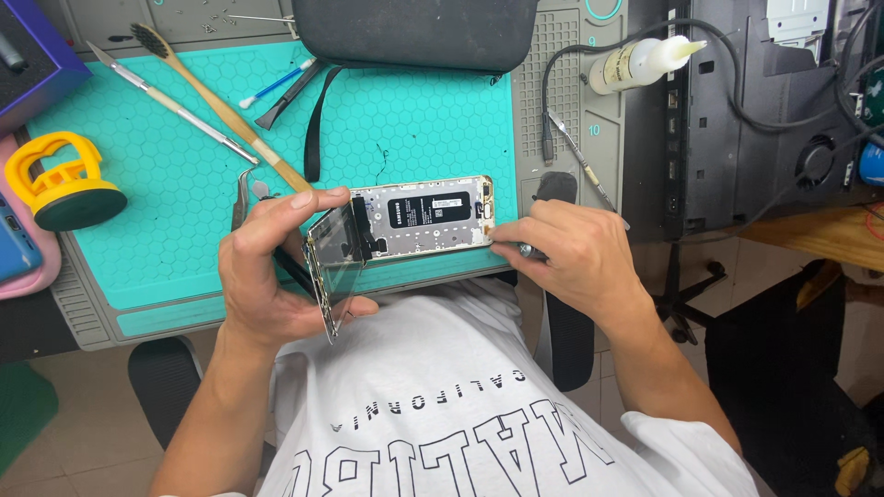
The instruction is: The person disassembles a white smartphone on a workbench, using tweezers and a screwdriver to remove internal components and screws. They carefully separate the screen from the body and manipulate small parts on a green mat.
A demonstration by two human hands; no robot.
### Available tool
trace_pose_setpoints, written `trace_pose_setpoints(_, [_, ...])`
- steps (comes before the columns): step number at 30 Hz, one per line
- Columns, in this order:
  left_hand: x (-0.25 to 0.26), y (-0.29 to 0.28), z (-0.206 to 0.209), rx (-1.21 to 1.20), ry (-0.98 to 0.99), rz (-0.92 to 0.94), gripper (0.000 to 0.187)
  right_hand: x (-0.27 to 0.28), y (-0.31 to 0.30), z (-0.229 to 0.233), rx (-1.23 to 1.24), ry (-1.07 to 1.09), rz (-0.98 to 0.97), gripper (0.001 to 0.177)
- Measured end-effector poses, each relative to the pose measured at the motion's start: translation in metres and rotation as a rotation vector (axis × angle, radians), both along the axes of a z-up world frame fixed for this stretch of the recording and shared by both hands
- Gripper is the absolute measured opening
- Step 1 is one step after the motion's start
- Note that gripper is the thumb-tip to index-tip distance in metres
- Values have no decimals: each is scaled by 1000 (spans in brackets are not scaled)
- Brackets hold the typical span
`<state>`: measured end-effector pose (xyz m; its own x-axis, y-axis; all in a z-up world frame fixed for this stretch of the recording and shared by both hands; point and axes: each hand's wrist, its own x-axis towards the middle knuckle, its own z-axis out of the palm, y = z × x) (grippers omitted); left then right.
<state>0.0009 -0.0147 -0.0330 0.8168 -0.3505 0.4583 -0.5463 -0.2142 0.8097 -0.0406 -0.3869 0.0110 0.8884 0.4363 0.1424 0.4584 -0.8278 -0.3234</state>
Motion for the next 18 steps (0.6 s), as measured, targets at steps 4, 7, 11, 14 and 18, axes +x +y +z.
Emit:
trace_pose_setpoints(4, [2,-1,4,5,-16,-3,106,-2,7,0,29,-7,41,15])
trace_pose_setpoints(7, [3,-1,4,-4,11,-17,105,-4,16,-3,14,-41,56,14])
trace_pose_setpoints(11, [0,-1,5,32,15,7,105,0,28,-1,15,-63,85,12])
trace_pose_setpoints(14, [-1,0,5,57,39,23,104,10,34,6,-11,-108,90,15])
trace_pose_setpoints(18, [-2,1,6,68,58,17,104,22,35,14,-178,-64,9,66])
